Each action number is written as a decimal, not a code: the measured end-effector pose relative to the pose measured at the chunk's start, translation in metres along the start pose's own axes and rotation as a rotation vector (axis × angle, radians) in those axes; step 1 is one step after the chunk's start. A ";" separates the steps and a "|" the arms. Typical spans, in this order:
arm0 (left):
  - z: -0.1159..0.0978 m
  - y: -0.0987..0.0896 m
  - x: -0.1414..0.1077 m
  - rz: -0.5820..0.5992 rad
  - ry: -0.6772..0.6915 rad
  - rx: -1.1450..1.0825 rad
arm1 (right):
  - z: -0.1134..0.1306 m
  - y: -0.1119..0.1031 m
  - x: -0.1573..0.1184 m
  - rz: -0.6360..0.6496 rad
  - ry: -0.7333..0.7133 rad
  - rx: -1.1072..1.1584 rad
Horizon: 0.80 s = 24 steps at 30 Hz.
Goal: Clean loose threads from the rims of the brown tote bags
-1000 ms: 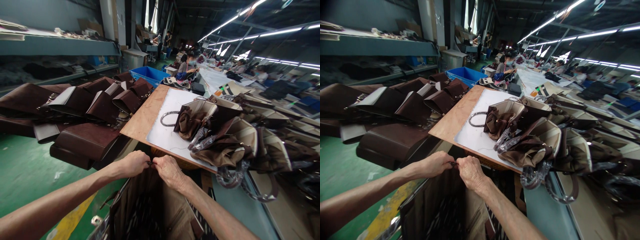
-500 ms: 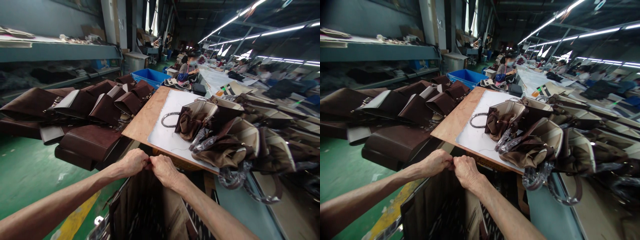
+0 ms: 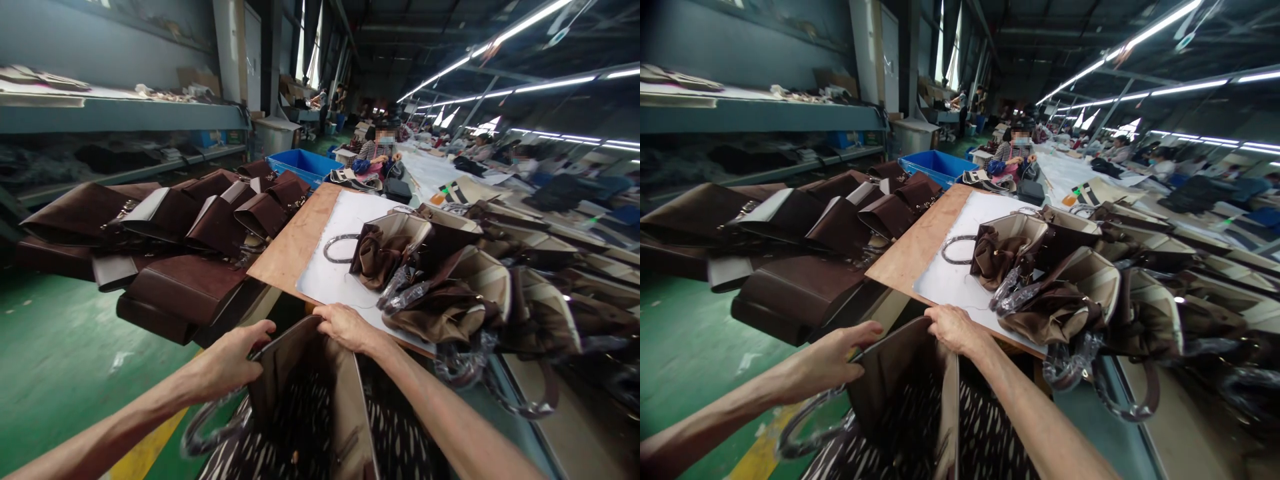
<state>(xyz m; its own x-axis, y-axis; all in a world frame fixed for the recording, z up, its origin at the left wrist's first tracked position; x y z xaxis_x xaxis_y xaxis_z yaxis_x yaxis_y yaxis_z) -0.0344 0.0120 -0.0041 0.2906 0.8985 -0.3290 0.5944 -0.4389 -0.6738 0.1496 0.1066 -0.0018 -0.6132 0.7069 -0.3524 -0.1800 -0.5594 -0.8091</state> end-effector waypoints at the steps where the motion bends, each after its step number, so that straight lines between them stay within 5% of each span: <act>1: 0.003 -0.001 0.007 -0.011 0.022 -0.020 | -0.001 -0.004 0.001 0.006 0.000 0.000; 8: 0.025 -0.017 0.056 0.015 0.174 0.020 | 0.001 -0.022 -0.006 0.068 -0.026 0.053; 12: 0.031 -0.015 0.061 0.080 0.214 0.001 | -0.007 -0.005 -0.021 0.098 -0.043 0.238; 17: 0.035 -0.002 0.059 0.224 0.192 -0.277 | -0.035 0.025 -0.027 0.128 0.036 0.584; 24: 0.044 0.003 0.065 0.243 0.216 -0.472 | -0.046 0.027 -0.023 0.132 0.095 0.636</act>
<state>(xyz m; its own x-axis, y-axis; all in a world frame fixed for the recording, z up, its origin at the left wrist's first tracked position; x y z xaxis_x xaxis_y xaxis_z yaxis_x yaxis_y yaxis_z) -0.0467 0.0694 -0.0568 0.5781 0.7729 -0.2614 0.7471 -0.6302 -0.2112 0.1941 0.0949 -0.0366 -0.5962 0.6334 -0.4932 -0.5455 -0.7704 -0.3301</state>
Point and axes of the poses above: each hand's wrist, its own x-axis towards the middle knuckle, its own y-axis out of the palm, z = x × y, the point moved 4 cm from there along x, towards the middle knuckle, and after that the axes turned 10 degrees about x, right-handed, at the moved point
